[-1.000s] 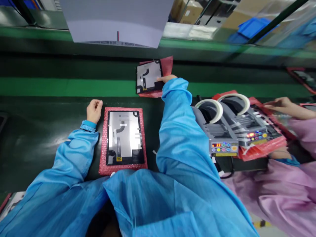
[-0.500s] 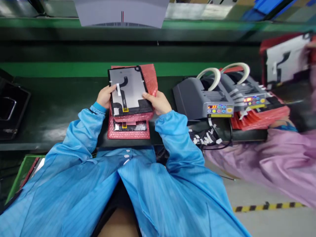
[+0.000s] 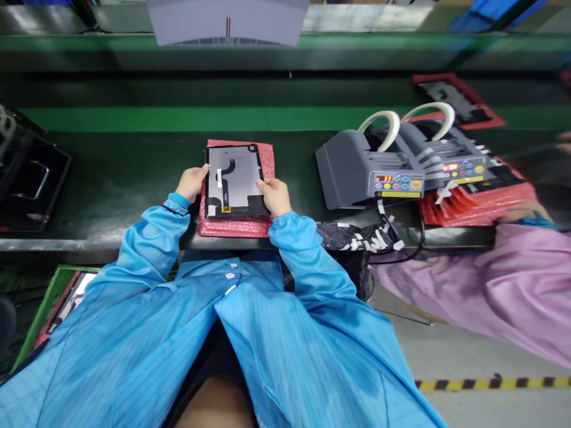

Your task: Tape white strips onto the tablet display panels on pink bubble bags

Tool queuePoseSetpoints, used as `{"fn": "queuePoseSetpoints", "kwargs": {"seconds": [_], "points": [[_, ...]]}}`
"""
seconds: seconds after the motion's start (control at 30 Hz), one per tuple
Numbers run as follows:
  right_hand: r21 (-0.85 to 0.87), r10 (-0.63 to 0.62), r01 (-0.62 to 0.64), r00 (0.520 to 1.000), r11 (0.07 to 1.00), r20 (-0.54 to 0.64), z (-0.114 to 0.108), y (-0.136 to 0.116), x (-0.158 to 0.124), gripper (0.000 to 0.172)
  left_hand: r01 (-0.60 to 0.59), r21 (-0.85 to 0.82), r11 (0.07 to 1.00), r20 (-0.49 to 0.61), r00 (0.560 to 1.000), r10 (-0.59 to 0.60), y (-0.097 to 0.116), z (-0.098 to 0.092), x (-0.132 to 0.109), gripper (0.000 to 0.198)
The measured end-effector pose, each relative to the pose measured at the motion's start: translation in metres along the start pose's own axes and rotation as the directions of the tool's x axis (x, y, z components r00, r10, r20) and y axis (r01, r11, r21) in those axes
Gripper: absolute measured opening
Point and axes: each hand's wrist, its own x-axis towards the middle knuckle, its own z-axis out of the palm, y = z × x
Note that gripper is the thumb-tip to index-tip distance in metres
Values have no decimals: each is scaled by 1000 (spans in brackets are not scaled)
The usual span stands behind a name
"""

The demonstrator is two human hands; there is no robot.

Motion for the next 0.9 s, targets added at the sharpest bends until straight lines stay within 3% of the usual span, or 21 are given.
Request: {"fn": "queuePoseSetpoints", "kwargs": {"seconds": [0.1,0.27,0.4,0.53,0.67,0.77,0.83,0.9], "points": [[39,-24,26,999,999,-47,-6,-5,-5,25,-49,159,986,-17,998,52,-2,-5,4,41],[52,-65,73,988,996,-137,-13,-4,-12,20,-79,304,949,52,996,66,-2,-7,-3,17],[13,-49,50,995,999,-91,-11,9,-8,18,-94,398,912,74,995,71,-2,-11,-10,13],[-324,-104,83,994,942,-46,-12,20,-1,16,-113,437,892,115,991,69,-4,-13,-8,17],[-719,-249,184,968,671,15,-13,13,-2,16,-116,448,886,132,989,62,-4,-11,-5,19],[-839,-236,176,970,514,58,-13,2,-9,20,-50,370,928,98,995,14,1,-15,-17,28],[-845,-239,165,970,509,46,-19,-1,-15,19,34,271,962,122,990,-70,5,-22,-34,44],[-773,-263,154,965,615,-18,-33,1,-22,13,110,175,978,211,966,-146,8,-31,-53,62]]}}
